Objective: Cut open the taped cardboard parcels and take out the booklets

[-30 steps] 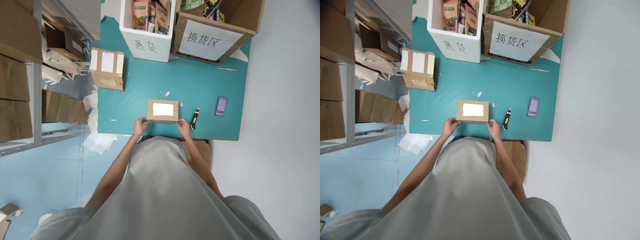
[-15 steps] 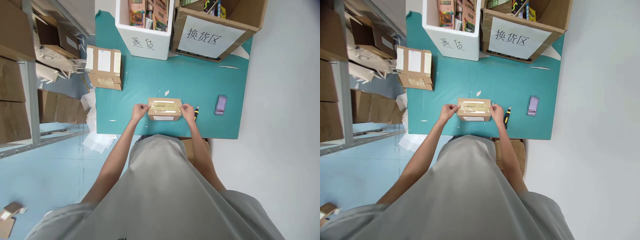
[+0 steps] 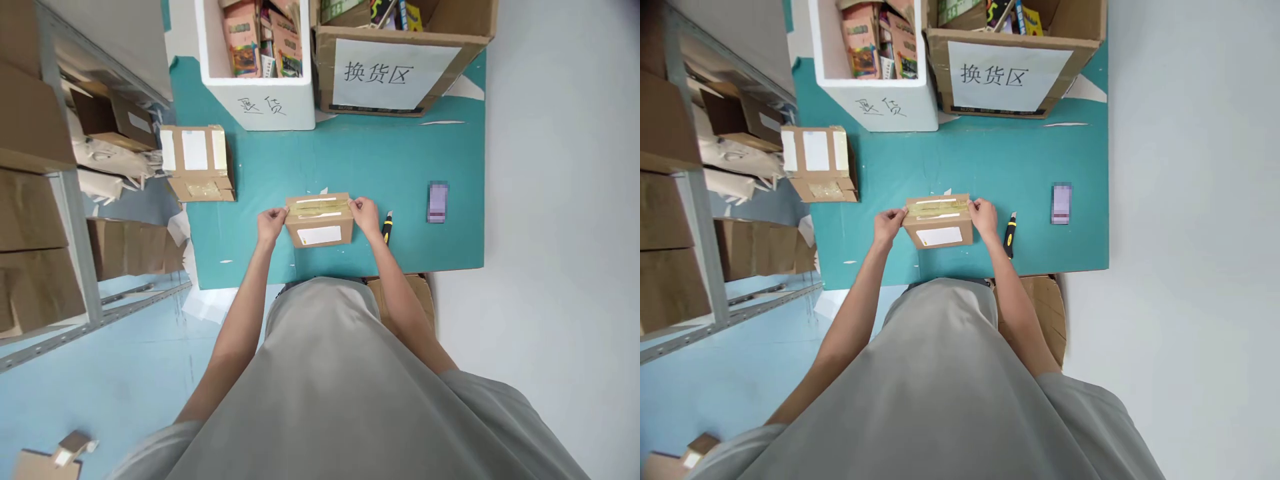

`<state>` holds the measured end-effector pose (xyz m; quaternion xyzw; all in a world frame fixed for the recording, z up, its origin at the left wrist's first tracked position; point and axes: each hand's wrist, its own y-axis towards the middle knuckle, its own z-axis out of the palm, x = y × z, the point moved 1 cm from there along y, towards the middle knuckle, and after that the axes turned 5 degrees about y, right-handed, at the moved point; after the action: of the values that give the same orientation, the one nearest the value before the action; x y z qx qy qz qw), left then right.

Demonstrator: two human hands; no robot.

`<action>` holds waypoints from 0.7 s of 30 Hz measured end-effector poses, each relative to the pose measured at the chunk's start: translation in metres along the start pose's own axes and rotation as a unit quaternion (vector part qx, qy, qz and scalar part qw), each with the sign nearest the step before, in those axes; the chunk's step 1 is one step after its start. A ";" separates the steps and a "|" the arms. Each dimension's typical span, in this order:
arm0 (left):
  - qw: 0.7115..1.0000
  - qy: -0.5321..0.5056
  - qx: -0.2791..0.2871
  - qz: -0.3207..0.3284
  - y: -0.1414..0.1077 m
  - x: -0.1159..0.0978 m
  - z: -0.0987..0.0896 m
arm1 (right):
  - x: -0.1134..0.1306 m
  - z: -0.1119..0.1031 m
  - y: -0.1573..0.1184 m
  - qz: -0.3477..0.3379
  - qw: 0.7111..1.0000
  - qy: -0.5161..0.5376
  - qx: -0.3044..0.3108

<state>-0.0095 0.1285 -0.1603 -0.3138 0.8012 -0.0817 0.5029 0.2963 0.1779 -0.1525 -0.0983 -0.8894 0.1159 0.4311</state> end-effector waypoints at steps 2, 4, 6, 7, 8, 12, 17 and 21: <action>1.000 -0.008 -0.002 0.003 -0.013 0.004 -0.002 | -0.004 0.002 -0.018 -0.006 0.999 0.033 -0.012; 1.000 -0.002 -0.007 -0.012 -0.025 0.009 -0.005 | -0.009 0.006 -0.036 -0.011 0.997 0.066 -0.026; 0.999 0.009 -0.007 -0.040 -0.037 0.015 -0.007 | -0.016 0.009 -0.054 -0.018 0.994 0.095 -0.041; 0.999 0.012 -0.008 -0.051 -0.043 0.018 -0.009 | -0.020 0.011 -0.063 -0.023 0.993 0.107 -0.046; 0.998 0.012 -0.002 -0.060 -0.049 0.021 -0.011 | -0.025 0.012 -0.071 -0.030 0.992 0.116 -0.048; 0.996 0.022 0.028 -0.085 -0.070 0.030 -0.018 | -0.042 0.015 -0.099 -0.059 0.989 0.134 -0.028; 0.989 0.030 0.005 -0.143 -0.083 0.018 -0.014 | -0.055 0.007 -0.102 -0.066 0.991 0.110 0.041; 0.984 0.075 -0.045 -0.155 -0.085 0.005 -0.004 | -0.084 -0.012 -0.082 -0.030 0.997 0.072 0.011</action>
<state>0.0214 0.0581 -0.1240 -0.4497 0.7810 -0.1464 0.4080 0.3510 0.0778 -0.1838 -0.0753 -0.8574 0.1052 0.4982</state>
